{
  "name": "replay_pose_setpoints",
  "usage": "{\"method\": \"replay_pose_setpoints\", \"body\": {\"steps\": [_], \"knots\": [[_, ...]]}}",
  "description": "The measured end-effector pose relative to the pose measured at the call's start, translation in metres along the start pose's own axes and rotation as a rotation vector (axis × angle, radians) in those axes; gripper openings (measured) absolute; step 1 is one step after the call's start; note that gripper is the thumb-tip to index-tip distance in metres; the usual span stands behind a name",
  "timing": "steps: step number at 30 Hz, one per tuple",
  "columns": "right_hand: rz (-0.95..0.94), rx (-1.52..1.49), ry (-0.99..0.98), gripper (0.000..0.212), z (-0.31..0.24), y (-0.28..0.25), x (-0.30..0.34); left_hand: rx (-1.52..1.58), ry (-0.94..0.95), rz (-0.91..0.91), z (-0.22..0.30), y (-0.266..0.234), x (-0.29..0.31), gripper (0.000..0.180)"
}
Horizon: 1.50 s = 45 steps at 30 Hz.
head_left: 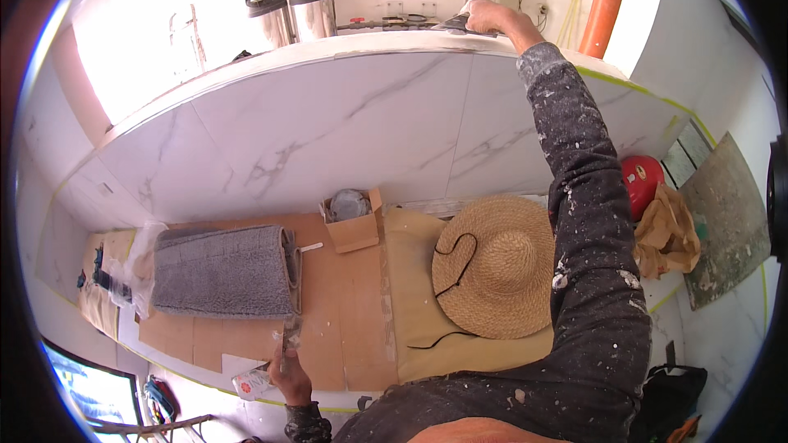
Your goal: The person applies grout to the joints between white marble-patterned wall tiles using a small trowel. They repeatedly scoop grout from a larger trowel and spread it along the upper horizontal seams near the ceiling. Another person works nearby on a ladder.
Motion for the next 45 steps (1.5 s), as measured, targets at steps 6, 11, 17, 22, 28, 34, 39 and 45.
{"method": "replay_pose_setpoints", "body": {"steps": [6,11,17,22,28,34,39,45], "knots": [[0.021,0.005,-0.051,0.051,-0.002,0.021,-0.002,-0.232,0.196,-0.017,0.008,0.0,0.001,0.031],[0.001,-0.015,-0.14,0.047,-0.002,-0.003,0.029,-0.117,0.068,-0.038,0.014,0.002,0.002,0.027],[0.039,0.024,-0.002,0.038,0.006,-0.02,0.021,-0.052,0.095,-0.032,0.022,0.01,0.005,0.03],[0.034,0.009,-0.016,0.039,0.002,0.014,-0.004,-0.123,0.11,-0.04,0.035,0.012,0.004,0.03],[-0.023,0.116,-0.186,0.044,-0.013,0.013,0.024,-0.067,-0.008,-0.061,0.036,0.011,0.011,0.031],[-0.029,-0.036,-0.101,0.041,0.025,-0.027,0.061,0.004,0.037,-0.076,0.035,0.016,0.015,0.032],[0.052,0.096,-0.094,0.037,0.012,-0.014,0.029,0.025,0.005,-0.054,0.038,0.013,0.015,0.03],[0.021,0.016,-0.126,0.031,-0.036,0.008,0.006,-0.004,-0.066,-0.015,0.041,0.008,0.021,0.03]]}}
Point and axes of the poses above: each hand's wrist, its own x-axis away from the middle knuckle, its own y-axis out of the palm, z = x × y, the point moved 5 cm from there along -x, towards the middle knuckle, and after that the axes turned 4 degrees about x, right-handed, at the moved point
